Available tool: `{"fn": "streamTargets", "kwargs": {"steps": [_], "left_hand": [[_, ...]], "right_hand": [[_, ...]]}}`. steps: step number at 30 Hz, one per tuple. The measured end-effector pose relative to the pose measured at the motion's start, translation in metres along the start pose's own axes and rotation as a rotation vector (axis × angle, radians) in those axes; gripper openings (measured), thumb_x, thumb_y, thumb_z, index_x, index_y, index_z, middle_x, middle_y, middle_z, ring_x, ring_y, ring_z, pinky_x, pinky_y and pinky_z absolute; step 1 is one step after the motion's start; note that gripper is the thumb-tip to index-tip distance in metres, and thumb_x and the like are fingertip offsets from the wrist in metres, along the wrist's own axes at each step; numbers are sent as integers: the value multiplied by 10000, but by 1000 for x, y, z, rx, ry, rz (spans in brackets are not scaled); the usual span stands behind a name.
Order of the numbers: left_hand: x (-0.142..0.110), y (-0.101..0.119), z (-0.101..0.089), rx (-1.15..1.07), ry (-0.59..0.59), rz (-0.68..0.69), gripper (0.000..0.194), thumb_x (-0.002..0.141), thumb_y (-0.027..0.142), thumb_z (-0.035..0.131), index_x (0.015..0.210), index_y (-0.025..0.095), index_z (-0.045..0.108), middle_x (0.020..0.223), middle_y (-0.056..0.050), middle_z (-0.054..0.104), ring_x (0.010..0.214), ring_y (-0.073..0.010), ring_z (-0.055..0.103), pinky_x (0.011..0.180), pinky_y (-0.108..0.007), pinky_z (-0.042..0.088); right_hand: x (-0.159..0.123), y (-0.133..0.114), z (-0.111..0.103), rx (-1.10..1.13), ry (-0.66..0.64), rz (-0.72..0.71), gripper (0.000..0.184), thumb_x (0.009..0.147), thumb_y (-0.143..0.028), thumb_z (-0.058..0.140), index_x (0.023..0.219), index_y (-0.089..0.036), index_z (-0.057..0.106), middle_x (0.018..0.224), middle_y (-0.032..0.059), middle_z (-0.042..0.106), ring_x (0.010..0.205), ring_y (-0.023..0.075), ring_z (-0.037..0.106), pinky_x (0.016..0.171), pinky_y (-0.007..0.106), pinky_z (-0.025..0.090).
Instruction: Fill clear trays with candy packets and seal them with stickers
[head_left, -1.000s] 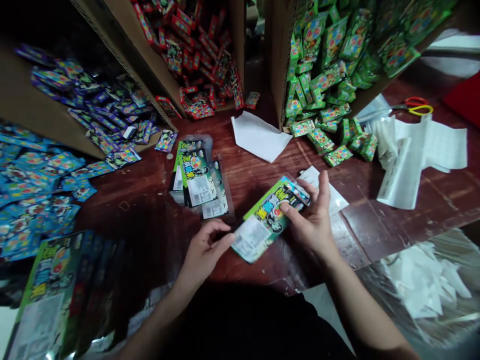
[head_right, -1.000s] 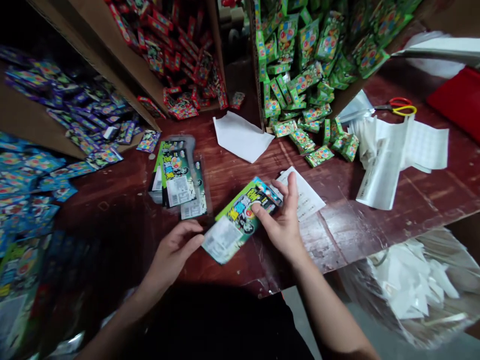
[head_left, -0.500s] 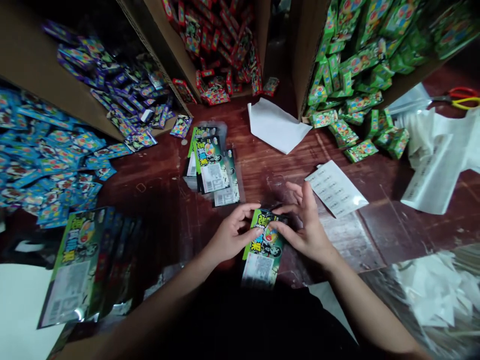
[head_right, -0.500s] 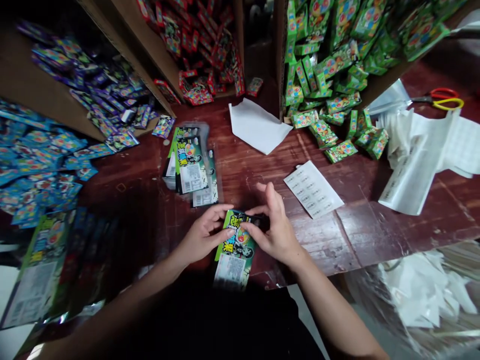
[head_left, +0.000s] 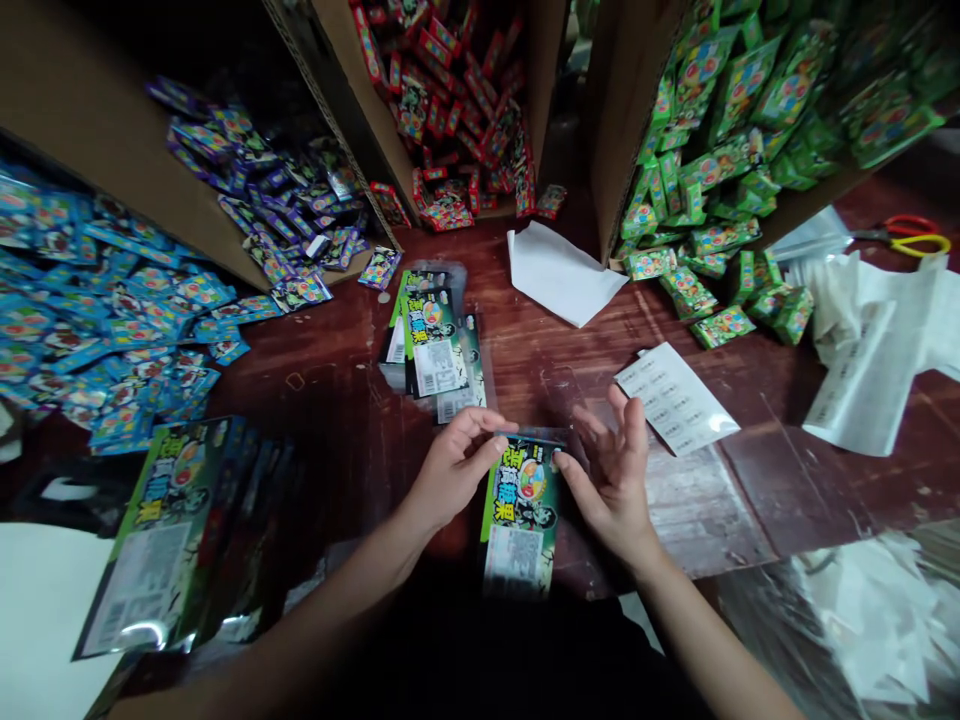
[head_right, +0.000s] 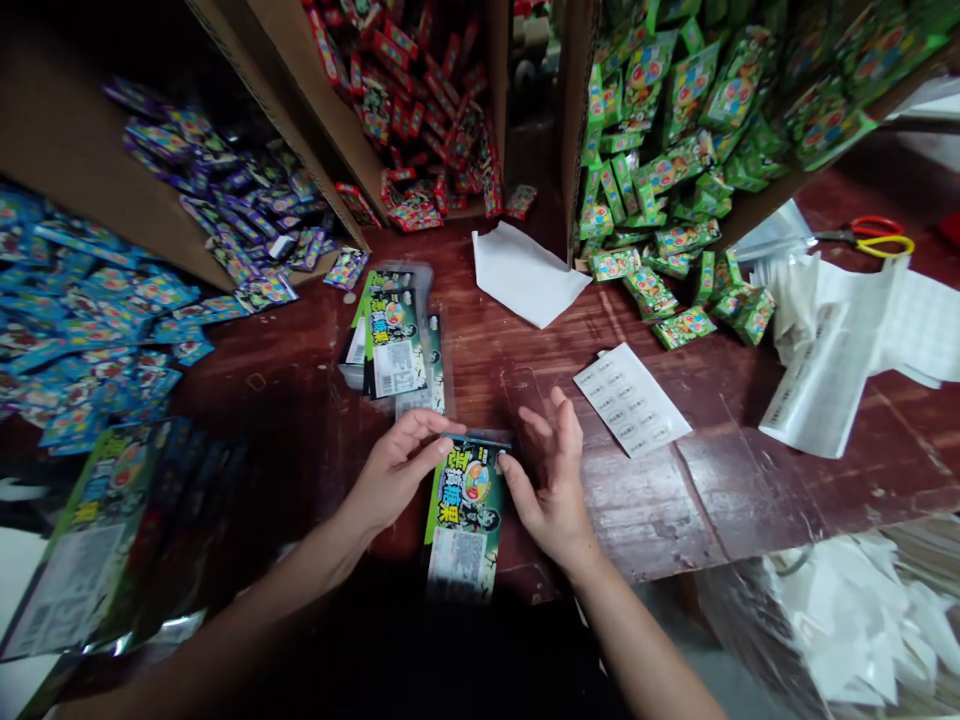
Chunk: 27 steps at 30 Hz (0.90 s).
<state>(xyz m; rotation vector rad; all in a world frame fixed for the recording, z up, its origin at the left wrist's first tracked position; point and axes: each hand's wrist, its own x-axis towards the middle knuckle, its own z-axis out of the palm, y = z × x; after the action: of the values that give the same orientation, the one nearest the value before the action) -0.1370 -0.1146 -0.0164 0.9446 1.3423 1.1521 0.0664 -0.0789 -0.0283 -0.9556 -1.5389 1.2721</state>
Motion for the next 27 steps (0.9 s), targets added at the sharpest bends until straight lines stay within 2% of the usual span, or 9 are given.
{"fn": "streamTargets", "kwargs": {"steps": [1, 3, 5, 7, 11, 14, 20, 23, 27], "left_hand": [[0, 1, 0, 1, 7, 4, 258, 936, 271, 641, 1181, 221, 577, 1099, -45, 723, 1050, -176, 655, 961, -355, 484], [-1, 6, 1, 42, -21, 19, 295, 931, 278, 647, 1214, 219, 591, 1111, -51, 726, 1065, -180, 660, 971, -358, 487], [-3, 13, 2, 115, -51, 43, 184, 934, 308, 641, 1075, 194, 669, 1163, -69, 718, 1104, -192, 657, 1002, -369, 482], [-3, 19, 4, 161, -57, 49, 147, 927, 317, 646, 957, 181, 692, 1162, -73, 721, 1089, -197, 666, 994, -374, 493], [-1, 30, 5, 181, -49, 2, 122, 883, 281, 682, 932, 169, 691, 995, -56, 745, 937, -177, 687, 881, -333, 525], [3, 36, 2, 201, -53, -45, 149, 864, 307, 701, 896, 162, 709, 897, -43, 742, 835, -164, 673, 808, -312, 521], [13, 37, -9, 136, -114, -117, 175, 835, 341, 734, 866, 170, 748, 887, -42, 763, 840, -173, 687, 860, -345, 522], [14, 36, -12, 135, -143, -112, 180, 836, 343, 741, 875, 167, 750, 919, -57, 772, 867, -182, 699, 886, -365, 529], [5, 36, -14, 122, -234, -75, 204, 824, 322, 764, 957, 168, 745, 1001, -71, 771, 927, -188, 710, 894, -364, 548]], "right_hand": [[1, -1, -1, 11, -12, 19, 899, 960, -247, 597, 1559, -530, -11, 1682, 28, 82, 1264, 217, 581, 1105, 495, 490], [2, -4, -2, 33, -32, 39, 924, 952, -274, 617, 1563, -517, -34, 1654, 62, 160, 1139, 198, 649, 1033, 466, 552], [3, -8, -2, 50, -30, 41, 949, 932, -296, 654, 1566, -508, -19, 1584, 80, 278, 994, 168, 685, 973, 442, 589], [4, -13, -2, 52, -28, 58, 968, 917, -315, 677, 1571, -497, -13, 1525, 81, 344, 948, 159, 685, 935, 419, 606], [12, -21, -2, 38, -54, 150, 995, 897, -367, 689, 1578, -491, -26, 1488, 86, 368, 931, 159, 679, 870, 381, 626], [21, -24, -4, 107, -62, 258, 1102, 826, -385, 760, 1571, -508, -43, 1470, 81, 389, 887, 152, 691, 827, 379, 633], [34, -22, -7, 250, -56, 449, 1204, 720, -350, 845, 1567, -516, 6, 1425, 50, 463, 886, 130, 694, 918, 407, 604], [32, -22, -9, 199, -113, 396, 1202, 758, -378, 823, 1560, -528, -59, 1481, 59, 423, 913, 142, 689, 908, 408, 610], [21, -29, -17, 97, -201, 217, 1033, 887, -384, 714, 1561, -536, -54, 1592, 60, 311, 939, 170, 686, 890, 416, 619]]}}
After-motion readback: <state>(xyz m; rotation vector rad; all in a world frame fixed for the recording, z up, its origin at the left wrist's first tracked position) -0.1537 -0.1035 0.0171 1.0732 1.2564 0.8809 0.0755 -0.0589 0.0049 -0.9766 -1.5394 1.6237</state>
